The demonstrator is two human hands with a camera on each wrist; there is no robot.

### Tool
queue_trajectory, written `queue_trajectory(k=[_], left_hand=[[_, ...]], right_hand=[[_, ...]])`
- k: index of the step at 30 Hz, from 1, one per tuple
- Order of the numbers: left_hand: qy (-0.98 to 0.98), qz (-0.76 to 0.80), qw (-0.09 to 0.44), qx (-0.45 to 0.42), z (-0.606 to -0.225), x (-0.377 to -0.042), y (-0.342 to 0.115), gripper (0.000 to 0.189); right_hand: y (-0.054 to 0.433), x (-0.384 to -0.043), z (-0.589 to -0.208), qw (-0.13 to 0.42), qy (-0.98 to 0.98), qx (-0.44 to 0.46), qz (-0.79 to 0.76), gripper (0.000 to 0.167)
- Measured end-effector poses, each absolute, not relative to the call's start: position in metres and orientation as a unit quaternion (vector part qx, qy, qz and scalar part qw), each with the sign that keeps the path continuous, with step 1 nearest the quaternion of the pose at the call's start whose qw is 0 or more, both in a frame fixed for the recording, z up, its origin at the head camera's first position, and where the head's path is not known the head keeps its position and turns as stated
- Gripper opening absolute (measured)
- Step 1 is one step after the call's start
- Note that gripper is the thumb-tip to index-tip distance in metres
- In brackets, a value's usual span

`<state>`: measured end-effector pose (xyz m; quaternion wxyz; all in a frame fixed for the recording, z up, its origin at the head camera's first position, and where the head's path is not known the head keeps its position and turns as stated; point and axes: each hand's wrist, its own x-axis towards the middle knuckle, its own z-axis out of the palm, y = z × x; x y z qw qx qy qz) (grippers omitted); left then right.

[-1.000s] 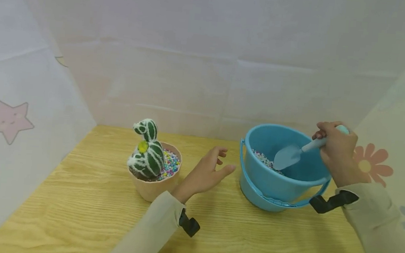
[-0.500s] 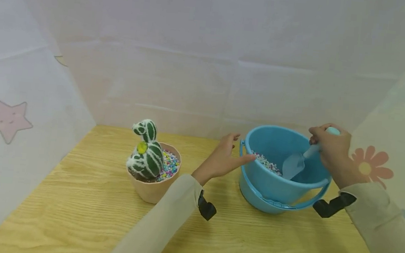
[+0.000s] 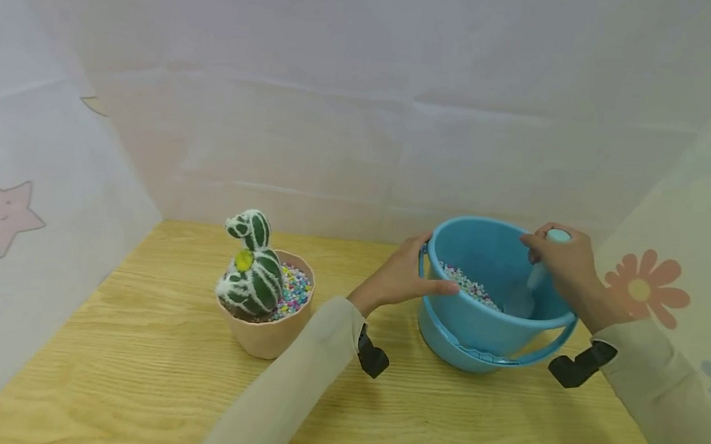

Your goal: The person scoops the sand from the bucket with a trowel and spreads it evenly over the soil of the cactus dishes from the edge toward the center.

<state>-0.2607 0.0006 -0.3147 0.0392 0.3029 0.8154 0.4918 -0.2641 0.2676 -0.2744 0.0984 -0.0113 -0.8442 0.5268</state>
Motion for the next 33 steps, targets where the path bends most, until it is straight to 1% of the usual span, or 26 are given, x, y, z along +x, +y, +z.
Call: queue_trajectory(k=[3, 8, 11, 14, 17, 20, 24, 28, 31, 33], left_hand=[[0.825, 0.481, 0.039, 0.294, -0.313, -0.26, 0.001, 0.088], [0.839, 0.461, 0.038, 0.287, -0.309, -0.258, 0.0, 0.091], [0.839, 0.462, 0.04, 0.283, -0.309, -0.257, 0.0, 0.092], [0.833, 0.473, 0.045, 0.282, -0.31, -0.257, -0.002, 0.09], [0.829, 0.481, 0.048, 0.283, -0.311, -0.258, -0.004, 0.088], [0.828, 0.48, 0.048, 0.286, -0.311, -0.257, -0.004, 0.088], [0.833, 0.47, 0.047, 0.288, -0.311, -0.257, 0.0, 0.088], [0.837, 0.464, 0.048, 0.286, -0.312, -0.257, 0.003, 0.088], [0.833, 0.471, 0.052, 0.287, -0.312, -0.257, 0.002, 0.087], [0.836, 0.469, 0.051, 0.282, -0.312, -0.258, 0.001, 0.088]], right_hand=[[0.267, -0.263, -0.273, 0.084, -0.838, -0.003, 0.539, 0.027], [0.262, -0.259, -0.272, 0.036, -0.792, 0.019, 0.609, 0.027], [0.257, -0.255, -0.274, 0.013, -0.741, 0.037, 0.67, 0.028], [0.248, -0.253, -0.275, -0.024, -0.67, 0.06, 0.74, 0.028], [0.24, -0.251, -0.275, -0.051, -0.601, 0.065, 0.795, 0.029], [0.237, -0.247, -0.272, -0.042, -0.558, 0.05, 0.827, 0.029], [0.238, -0.244, -0.267, -0.008, -0.568, 0.034, 0.822, 0.026], [0.235, -0.242, -0.265, 0.03, -0.707, 0.036, 0.705, 0.029], [0.228, -0.242, -0.266, 0.032, -0.764, 0.047, 0.643, 0.034], [0.222, -0.243, -0.267, 0.019, -0.746, 0.06, 0.663, 0.034]])
